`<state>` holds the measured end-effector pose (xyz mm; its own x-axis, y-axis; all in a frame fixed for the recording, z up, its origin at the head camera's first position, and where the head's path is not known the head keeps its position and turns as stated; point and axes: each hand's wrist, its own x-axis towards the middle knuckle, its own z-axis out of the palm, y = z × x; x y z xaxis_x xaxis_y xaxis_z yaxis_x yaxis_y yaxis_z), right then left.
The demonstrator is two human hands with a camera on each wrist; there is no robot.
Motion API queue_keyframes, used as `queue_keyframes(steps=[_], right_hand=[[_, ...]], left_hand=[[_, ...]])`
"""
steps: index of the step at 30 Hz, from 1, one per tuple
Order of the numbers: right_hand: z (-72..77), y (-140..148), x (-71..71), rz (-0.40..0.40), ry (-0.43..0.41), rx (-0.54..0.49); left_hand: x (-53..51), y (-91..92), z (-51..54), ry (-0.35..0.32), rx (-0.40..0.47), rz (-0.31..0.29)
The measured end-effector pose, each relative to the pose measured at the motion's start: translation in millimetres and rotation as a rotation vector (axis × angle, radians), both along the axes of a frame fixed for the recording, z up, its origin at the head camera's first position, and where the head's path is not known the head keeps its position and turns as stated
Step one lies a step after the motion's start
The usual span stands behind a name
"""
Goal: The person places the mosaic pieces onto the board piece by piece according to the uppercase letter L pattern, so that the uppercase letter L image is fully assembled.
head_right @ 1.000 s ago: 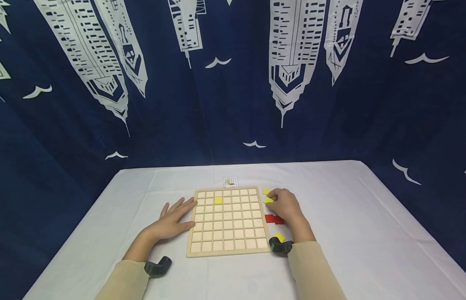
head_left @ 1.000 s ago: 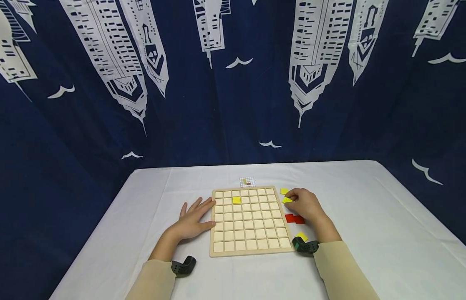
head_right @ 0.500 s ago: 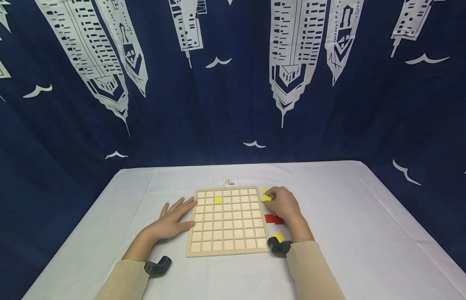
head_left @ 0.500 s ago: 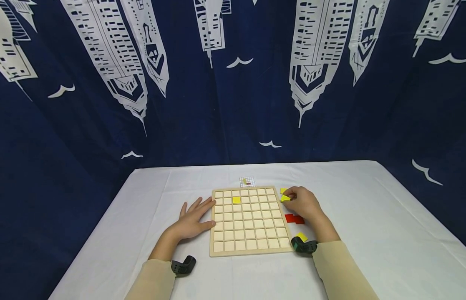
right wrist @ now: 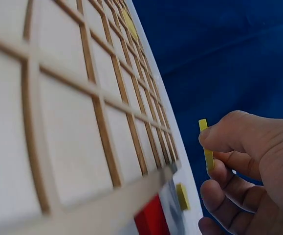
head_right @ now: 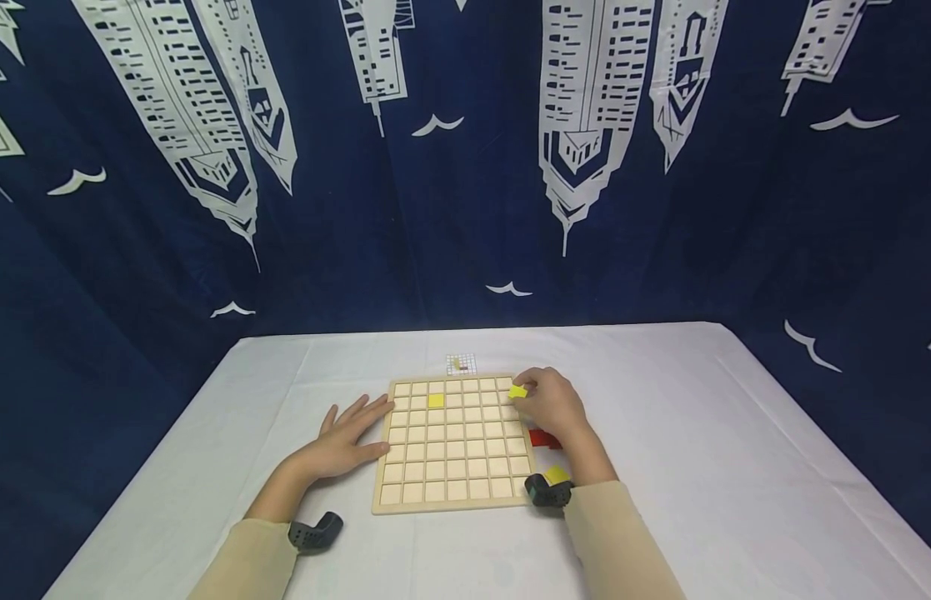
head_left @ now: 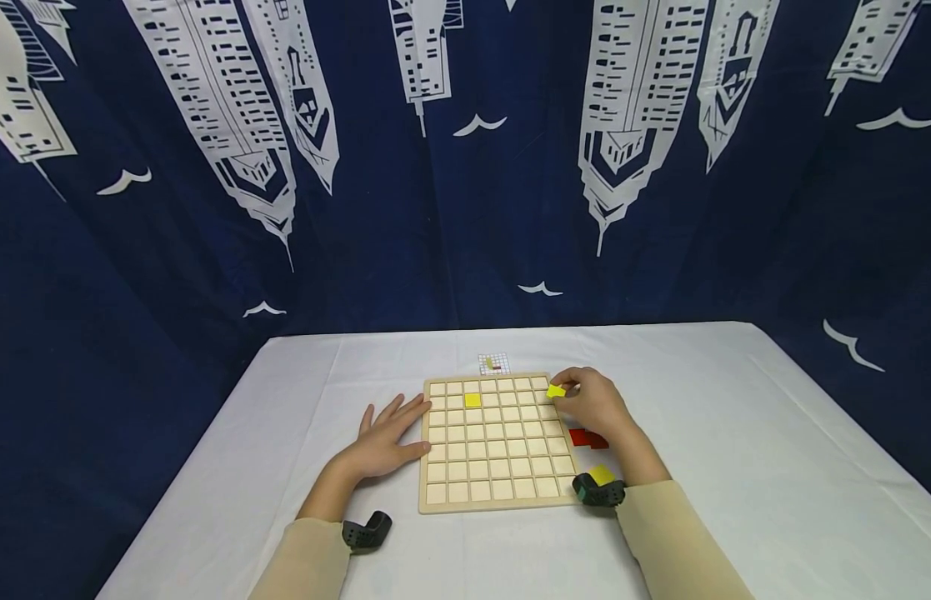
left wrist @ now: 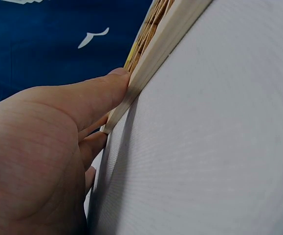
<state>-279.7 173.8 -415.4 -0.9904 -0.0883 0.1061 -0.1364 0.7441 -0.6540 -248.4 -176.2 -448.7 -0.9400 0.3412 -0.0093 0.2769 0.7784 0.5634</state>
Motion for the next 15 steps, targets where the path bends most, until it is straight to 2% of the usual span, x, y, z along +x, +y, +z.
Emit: queue_keyframes(steps=[6, 15], right_hand=[[3.3, -19.1, 4.3, 0.053, 0.032, -0.009], [1.4, -47.5, 9.3, 0.128, 0.035, -0.010]], left_hand=[[0.5, -0.4, -0.2, -0.007, 0.000, 0.002], [-0.3, -0.7, 0.9, -0.006, -0.009, 0.000]])
